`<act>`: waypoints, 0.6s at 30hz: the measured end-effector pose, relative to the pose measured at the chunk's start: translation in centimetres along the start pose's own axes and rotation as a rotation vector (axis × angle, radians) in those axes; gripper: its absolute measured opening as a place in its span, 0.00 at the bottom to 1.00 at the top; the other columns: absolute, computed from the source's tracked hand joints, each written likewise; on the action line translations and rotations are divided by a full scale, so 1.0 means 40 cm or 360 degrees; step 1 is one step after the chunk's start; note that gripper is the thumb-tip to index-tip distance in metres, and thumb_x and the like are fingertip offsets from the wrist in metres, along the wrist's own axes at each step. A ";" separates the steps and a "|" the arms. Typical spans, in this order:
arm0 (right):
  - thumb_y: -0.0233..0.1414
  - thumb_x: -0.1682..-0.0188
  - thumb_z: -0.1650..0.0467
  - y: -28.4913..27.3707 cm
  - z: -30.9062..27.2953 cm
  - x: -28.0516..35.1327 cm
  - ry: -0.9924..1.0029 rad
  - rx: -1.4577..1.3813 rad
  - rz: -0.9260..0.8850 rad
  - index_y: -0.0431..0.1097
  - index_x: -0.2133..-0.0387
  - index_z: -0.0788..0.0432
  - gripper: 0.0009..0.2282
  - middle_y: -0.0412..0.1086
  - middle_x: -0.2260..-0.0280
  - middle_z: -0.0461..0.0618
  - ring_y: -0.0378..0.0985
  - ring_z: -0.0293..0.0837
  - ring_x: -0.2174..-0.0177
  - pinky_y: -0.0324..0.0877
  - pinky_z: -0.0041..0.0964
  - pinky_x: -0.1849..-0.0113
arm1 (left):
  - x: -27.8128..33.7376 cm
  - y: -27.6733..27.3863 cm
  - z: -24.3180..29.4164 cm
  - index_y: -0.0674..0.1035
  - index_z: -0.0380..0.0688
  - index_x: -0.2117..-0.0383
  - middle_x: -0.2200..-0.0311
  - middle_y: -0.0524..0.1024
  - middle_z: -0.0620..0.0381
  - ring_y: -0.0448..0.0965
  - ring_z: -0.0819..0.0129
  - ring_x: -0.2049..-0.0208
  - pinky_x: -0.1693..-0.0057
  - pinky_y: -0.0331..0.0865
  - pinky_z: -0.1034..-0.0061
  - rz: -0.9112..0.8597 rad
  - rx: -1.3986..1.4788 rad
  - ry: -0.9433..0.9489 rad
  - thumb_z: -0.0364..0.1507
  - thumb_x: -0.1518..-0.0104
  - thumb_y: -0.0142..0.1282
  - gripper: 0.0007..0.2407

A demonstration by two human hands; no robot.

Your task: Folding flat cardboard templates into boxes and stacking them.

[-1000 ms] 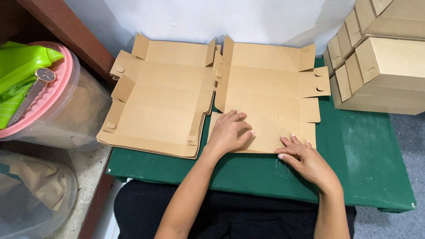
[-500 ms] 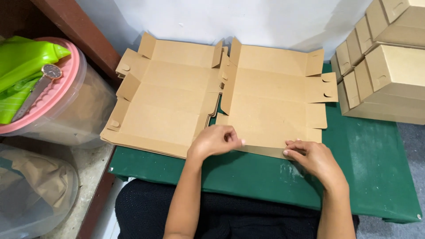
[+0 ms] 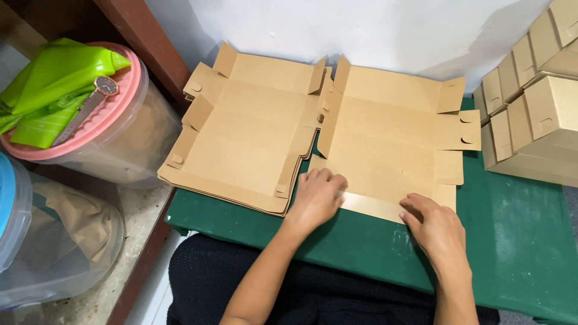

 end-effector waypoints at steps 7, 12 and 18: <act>0.51 0.49 0.66 0.098 0.072 -0.029 -0.0539 0.0020 0.0202 0.76 0.53 0.47 0.12 0.70 0.45 0.46 0.70 0.49 0.45 0.63 0.52 0.45 | 0.016 0.162 0.114 0.75 0.45 0.66 0.67 0.68 0.52 0.68 0.54 0.65 0.63 0.64 0.63 0.0730 -0.0393 0.0228 0.23 0.47 0.52 0.04; 0.60 0.56 0.61 0.097 0.077 -0.046 -0.0609 -0.0209 0.0124 0.76 0.54 0.49 0.16 0.68 0.43 0.50 0.66 0.53 0.42 0.61 0.50 0.43 | 0.000 0.172 0.090 0.75 0.49 0.60 0.60 0.70 0.52 0.68 0.50 0.58 0.56 0.62 0.60 0.0330 0.0011 0.0215 0.18 0.50 0.46 0.14; 0.66 0.62 0.56 0.093 0.016 -0.068 -0.0304 -0.0037 -0.0112 0.74 0.55 0.41 0.21 0.64 0.39 0.45 0.60 0.55 0.36 0.59 0.57 0.41 | -0.046 0.134 0.122 0.75 0.55 0.59 0.62 0.68 0.58 0.67 0.58 0.55 0.49 0.59 0.60 -0.0046 0.0066 0.0331 0.38 0.44 0.53 0.10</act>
Point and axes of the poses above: each hand's wrist, its own x-axis away from the middle knuckle, its own y-axis out of the palm, z = x × y, the point moved 4 cm from there along -x, towards the middle knuckle
